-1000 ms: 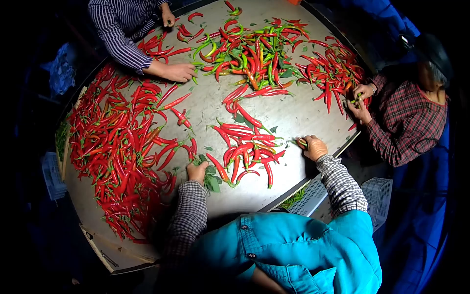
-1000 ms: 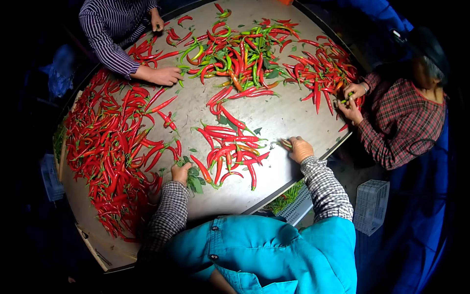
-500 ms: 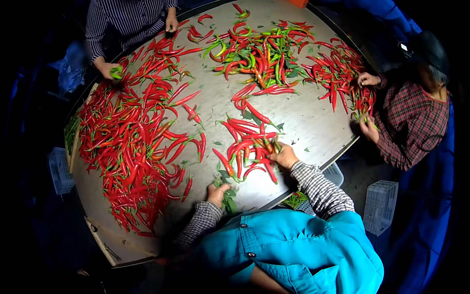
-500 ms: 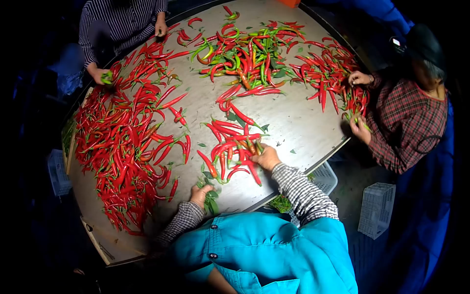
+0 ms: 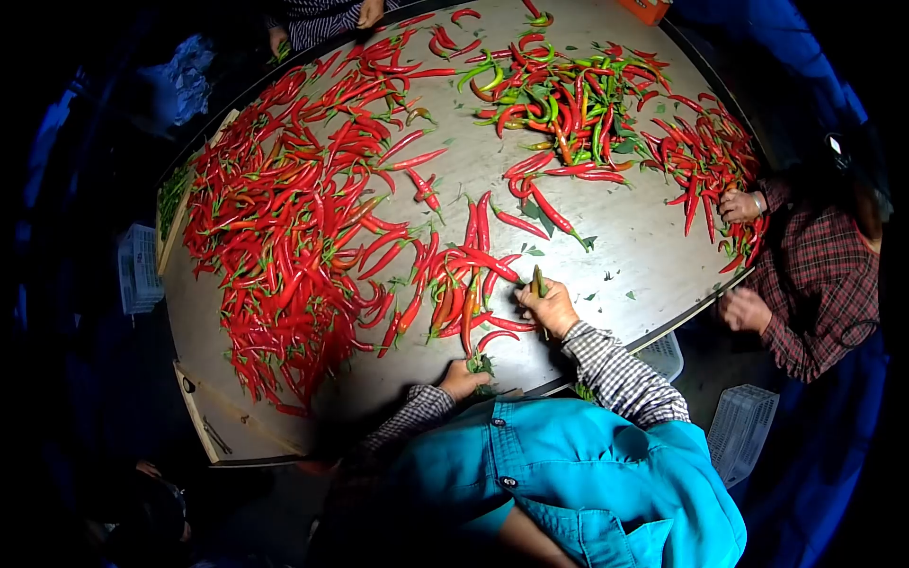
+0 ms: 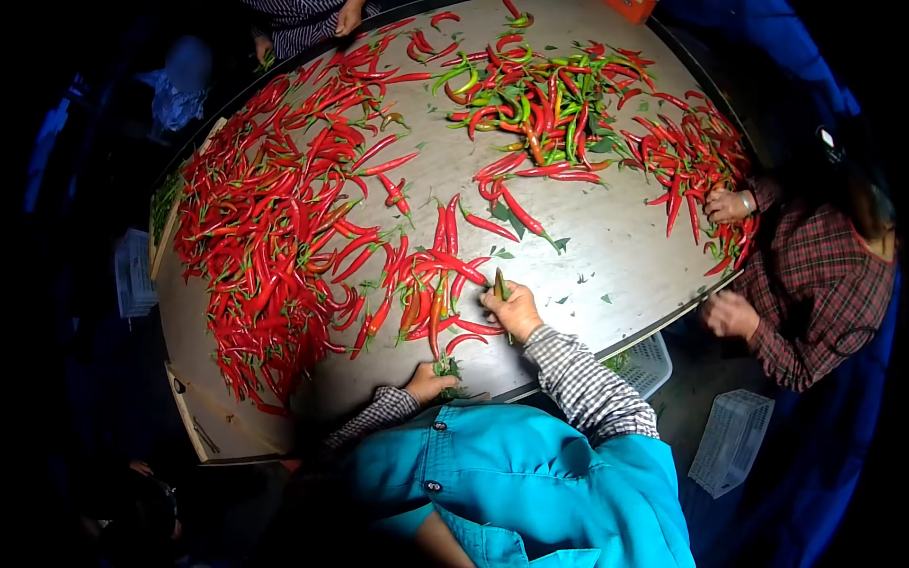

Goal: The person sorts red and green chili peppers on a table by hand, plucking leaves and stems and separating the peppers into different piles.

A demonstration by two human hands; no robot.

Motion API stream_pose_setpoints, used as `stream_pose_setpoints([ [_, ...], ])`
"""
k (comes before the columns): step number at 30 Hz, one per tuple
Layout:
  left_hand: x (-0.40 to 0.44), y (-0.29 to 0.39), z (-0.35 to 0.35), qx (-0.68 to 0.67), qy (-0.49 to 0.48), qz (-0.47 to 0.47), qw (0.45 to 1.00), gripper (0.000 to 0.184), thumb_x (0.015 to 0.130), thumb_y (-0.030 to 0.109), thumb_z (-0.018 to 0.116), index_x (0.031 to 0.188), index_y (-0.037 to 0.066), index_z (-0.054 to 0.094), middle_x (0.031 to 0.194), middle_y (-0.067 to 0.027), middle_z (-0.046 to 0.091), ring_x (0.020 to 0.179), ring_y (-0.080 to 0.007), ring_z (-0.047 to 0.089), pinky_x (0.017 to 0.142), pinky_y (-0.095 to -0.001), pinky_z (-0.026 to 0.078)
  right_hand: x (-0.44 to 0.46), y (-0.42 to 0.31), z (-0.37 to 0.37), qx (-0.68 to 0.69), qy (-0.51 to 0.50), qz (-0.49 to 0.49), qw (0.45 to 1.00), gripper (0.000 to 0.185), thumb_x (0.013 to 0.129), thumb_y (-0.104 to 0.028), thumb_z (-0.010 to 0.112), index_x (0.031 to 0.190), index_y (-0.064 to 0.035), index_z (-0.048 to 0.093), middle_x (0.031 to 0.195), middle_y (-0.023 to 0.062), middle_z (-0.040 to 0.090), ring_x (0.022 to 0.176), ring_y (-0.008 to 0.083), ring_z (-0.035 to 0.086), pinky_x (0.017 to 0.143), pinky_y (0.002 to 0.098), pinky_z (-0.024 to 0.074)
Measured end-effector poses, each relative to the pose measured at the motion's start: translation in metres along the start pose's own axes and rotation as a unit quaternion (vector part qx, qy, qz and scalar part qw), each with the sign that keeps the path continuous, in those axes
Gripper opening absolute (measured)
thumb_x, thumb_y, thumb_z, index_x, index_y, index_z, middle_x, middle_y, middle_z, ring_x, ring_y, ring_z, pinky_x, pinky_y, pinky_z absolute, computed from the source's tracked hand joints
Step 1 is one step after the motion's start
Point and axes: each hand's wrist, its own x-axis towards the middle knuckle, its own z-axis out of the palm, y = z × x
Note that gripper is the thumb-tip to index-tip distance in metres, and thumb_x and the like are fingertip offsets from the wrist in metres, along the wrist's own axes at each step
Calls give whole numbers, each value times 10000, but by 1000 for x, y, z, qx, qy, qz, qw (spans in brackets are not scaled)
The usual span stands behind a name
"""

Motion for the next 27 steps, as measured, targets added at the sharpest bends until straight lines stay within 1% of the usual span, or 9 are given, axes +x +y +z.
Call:
stream_pose_setpoints([
  [2,1,-3,-1,-24,9,-8,1000,115,707,28,620,821,11,613,723,-23,607,652,-116,559,613,-259,461,7,4,-3,-3,-16,10,1000,68,794,-95,630,804,-34,601,636,10,561,524,82,522,505,215,459],
  [4,2,-1,-3,-59,-8,-40,997,129,704,21,622,832,8,616,741,-28,612,668,-122,565,629,-259,462,19,19,3,-182,-44,-134,973,125,799,-109,628,896,-31,636,705,26,619,625,109,573,601,246,482],
  [6,0,4,-2,-67,-8,-45,997,128,705,20,621,832,6,615,744,-31,614,670,-125,567,630,-260,463,40,45,16,-241,-50,-210,946,219,745,-109,635,962,-83,647,827,150,643,741,236,627,697,312,485],
  [9,0,6,1,-56,-18,-40,997,118,707,23,620,823,4,613,748,-37,614,672,-128,570,630,-263,464,28,3,43,-449,-9,-146,881,228,744,-187,577,949,-110,639,858,167,627,810,332,603,743,401,486],
  [15,10,9,10,7,-91,-8,996,171,701,28,625,868,-7,617,787,-41,623,701,-126,575,658,-268,470,54,-24,78,-603,-29,-54,795,242,766,-193,545,936,-52,644,921,184,629,860,320,615,740,405,494],
  [18,13,15,19,23,-129,8,991,178,707,30,616,880,-13,609,785,-37,623,705,-119,571,664,-263,470,64,-15,96,-577,-12,-16,816,240,767,-178,543,911,-17,649,965,182,623,907,297,612,754,399,492],
  [20,17,17,22,31,-130,2,991,190,707,26,612,893,-10,607,791,-33,624,714,-116,570,671,-259,468,67,-15,91,-557,-12,-29,830,264,751,-200,566,882,16,645,871,184,642,808,286,640,718,396,499],
  [23,26,11,20,-22,-70,-19,997,209,703,5,601,912,6,611,800,-30,619,720,-120,571,674,-262,472,65,-21,73,-265,-95,112,953,241,688,-152,669,816,46,619,632,99,612,483,165,591,459,269,488],
  [27,26,26,16,-110,-12,-65,992,281,706,-33,601,980,27,595,810,-39,602,722,-139,577,660,-273,484,59,-12,33,-120,-163,73,976,167,703,-103,627,838,-11,590,699,91,623,453,108,519,413,228,417],
])
